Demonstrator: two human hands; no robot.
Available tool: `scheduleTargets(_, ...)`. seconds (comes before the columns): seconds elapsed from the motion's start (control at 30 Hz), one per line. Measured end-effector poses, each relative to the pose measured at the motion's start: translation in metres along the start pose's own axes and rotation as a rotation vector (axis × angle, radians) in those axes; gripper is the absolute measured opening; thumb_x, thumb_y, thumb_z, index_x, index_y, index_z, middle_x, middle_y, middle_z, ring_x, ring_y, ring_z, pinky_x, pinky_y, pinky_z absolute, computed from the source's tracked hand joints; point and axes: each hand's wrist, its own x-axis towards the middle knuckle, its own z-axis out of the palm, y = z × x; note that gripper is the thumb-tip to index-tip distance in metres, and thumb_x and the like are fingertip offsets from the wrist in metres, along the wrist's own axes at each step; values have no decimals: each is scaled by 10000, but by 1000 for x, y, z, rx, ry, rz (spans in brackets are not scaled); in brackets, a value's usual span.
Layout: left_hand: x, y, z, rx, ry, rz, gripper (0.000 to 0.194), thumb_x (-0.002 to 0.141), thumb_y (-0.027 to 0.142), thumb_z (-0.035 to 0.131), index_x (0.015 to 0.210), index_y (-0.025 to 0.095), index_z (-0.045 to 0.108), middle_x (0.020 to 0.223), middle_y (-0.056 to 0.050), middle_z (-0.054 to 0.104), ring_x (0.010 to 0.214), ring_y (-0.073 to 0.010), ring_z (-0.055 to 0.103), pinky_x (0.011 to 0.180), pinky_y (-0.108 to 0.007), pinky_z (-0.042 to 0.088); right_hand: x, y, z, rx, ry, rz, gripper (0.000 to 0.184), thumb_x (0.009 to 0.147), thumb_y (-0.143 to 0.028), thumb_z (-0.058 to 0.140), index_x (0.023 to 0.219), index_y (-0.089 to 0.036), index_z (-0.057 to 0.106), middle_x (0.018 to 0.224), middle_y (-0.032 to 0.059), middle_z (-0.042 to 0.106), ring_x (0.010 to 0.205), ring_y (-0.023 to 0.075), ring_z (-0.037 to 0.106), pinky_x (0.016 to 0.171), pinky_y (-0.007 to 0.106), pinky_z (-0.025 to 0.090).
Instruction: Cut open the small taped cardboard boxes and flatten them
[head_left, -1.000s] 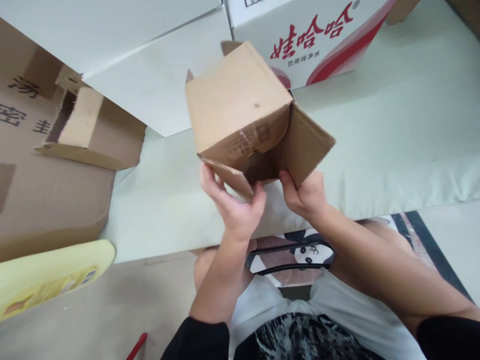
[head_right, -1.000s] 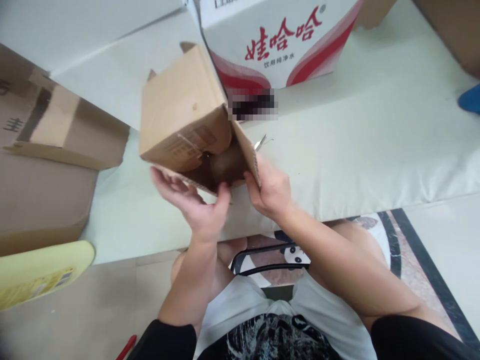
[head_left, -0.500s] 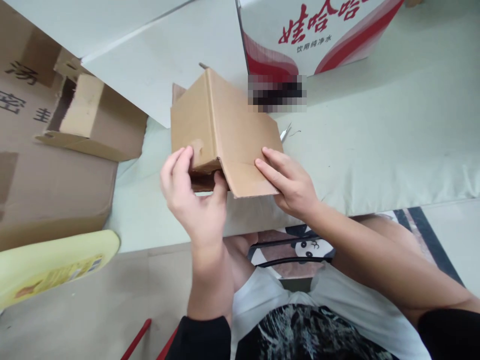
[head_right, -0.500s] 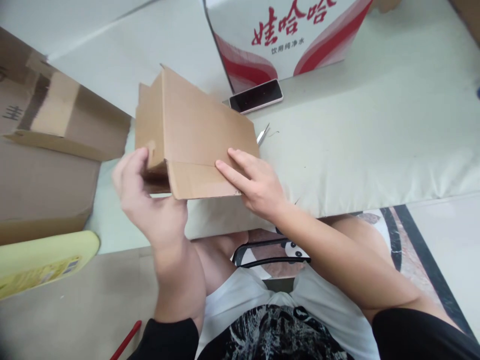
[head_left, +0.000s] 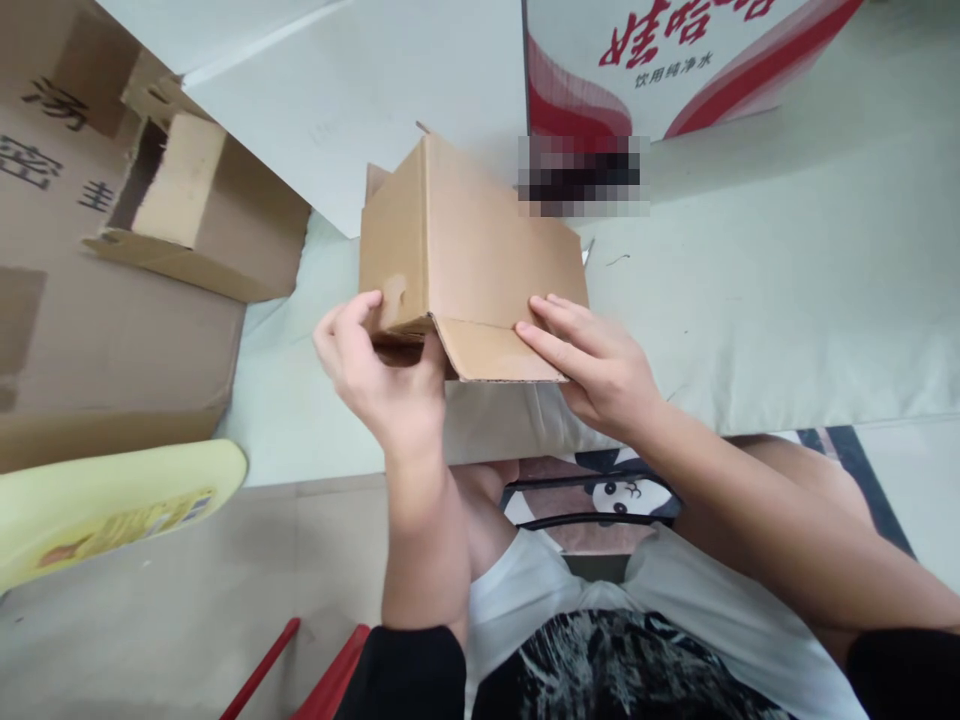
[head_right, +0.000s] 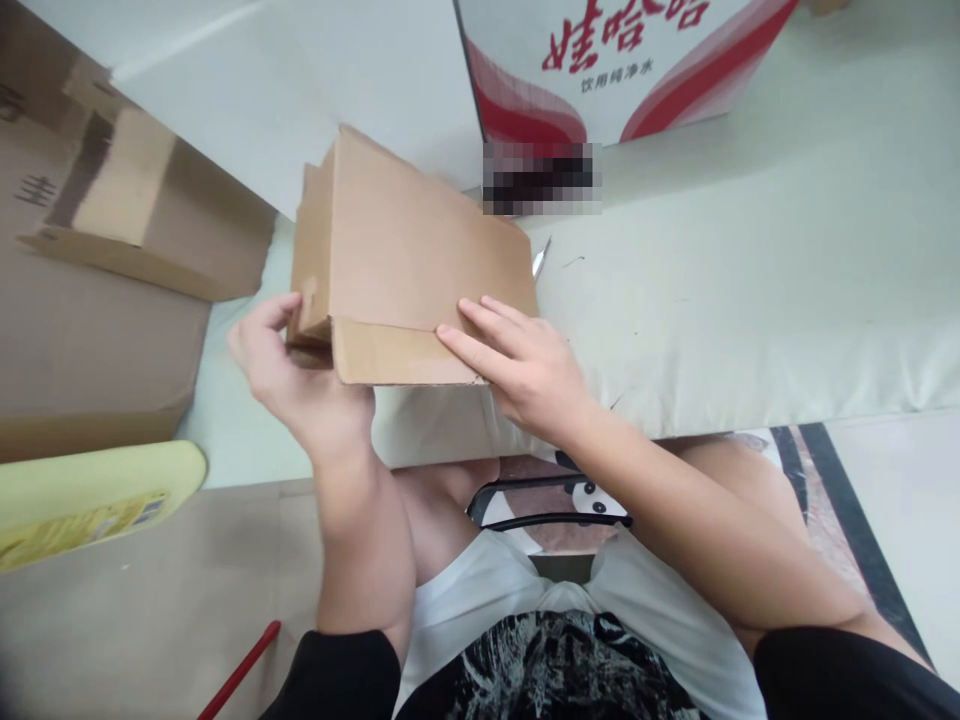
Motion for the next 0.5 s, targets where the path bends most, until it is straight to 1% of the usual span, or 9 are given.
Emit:
scheduleTargets(0.1,1,-3,3,-72,20,87,411,788,200,694,1197,180,665,1209,-104,673,1207,-252,667,1082,-427,559,2,2,-3,41,50,-4,538,972,-66,504,1436,-301,642,1460,93,697,1382,284,657,1132,475,576)
scheduleTargets(0.17,3,-2,2,-111,27,78,434,758,190,696,1192,180,683,1217,-97,714,1198,-248,689,1081,-420,565,2,8,-7,67,130,56,486,961,-131,576,1410,-310,631,1385,87,736,1330,290,688,1114,494,581)
scheduleTargets(0.23,6,2,-1,-165,77,-22,370,759,210,686,1126,170,713,1128,-82,754,1101,-237,729,1012,-400,594,3,18,-12,79,239,212,408,954,-242,654,1354,-316,628,1308,86,752,1266,301,712,1066,521,595)
scheduleTargets(0.3,8,6,-4,-217,113,-134,176,789,242,660,933,169,730,903,-40,746,898,-203,731,857,-355,606,2,30,-16,121,333,419,354,964,-366,671,1308,-318,606,1286,88,732,1218,298,716,1016,538,604)
scheduleTargets(0.33,9,8,-5,-229,120,-167,91,803,247,639,797,178,699,766,-10,690,769,-174,688,754,-321,579,1,37,-16,166,358,512,349,971,-419,660,1296,-316,585,1284,88,718,1203,291,716,1008,545,602)
scheduleTargets(0.37,9,9,-6,-227,121,-179,157,810,242,619,663,190,625,639,21,591,647,-140,603,653,-288,518,-1,44,-17,224,359,584,362,972,-462,652,1291,-315,561,1283,86,706,1190,283,716,1012,552,596)
scheduleTargets(0.4,8,9,-7,-216,117,-173,265,812,230,599,562,199,517,552,42,466,559,-111,488,574,-266,428,-2,50,-16,287,338,637,389,965,-495,655,1290,-316,538,1286,84,696,1179,276,717,1021,556,589)
scheduleTargets(0.47,6,8,-8,-197,115,-131,400,817,209,567,497,199,329,508,53,266,507,-84,282,519,-266,249,-6,60,-12,397,254,693,469,930,-543,686,1300,-320,505,1297,81,683,1164,270,720,1024,550,588)
scheduleTargets(0.5,5,7,-8,-197,118,-100,431,828,214,563,500,196,284,516,50,218,513,-83,229,528,-277,199,-8,64,-9,434,211,704,524,905,-563,709,1318,-323,493,1314,84,673,1168,273,717,1015,542,594)
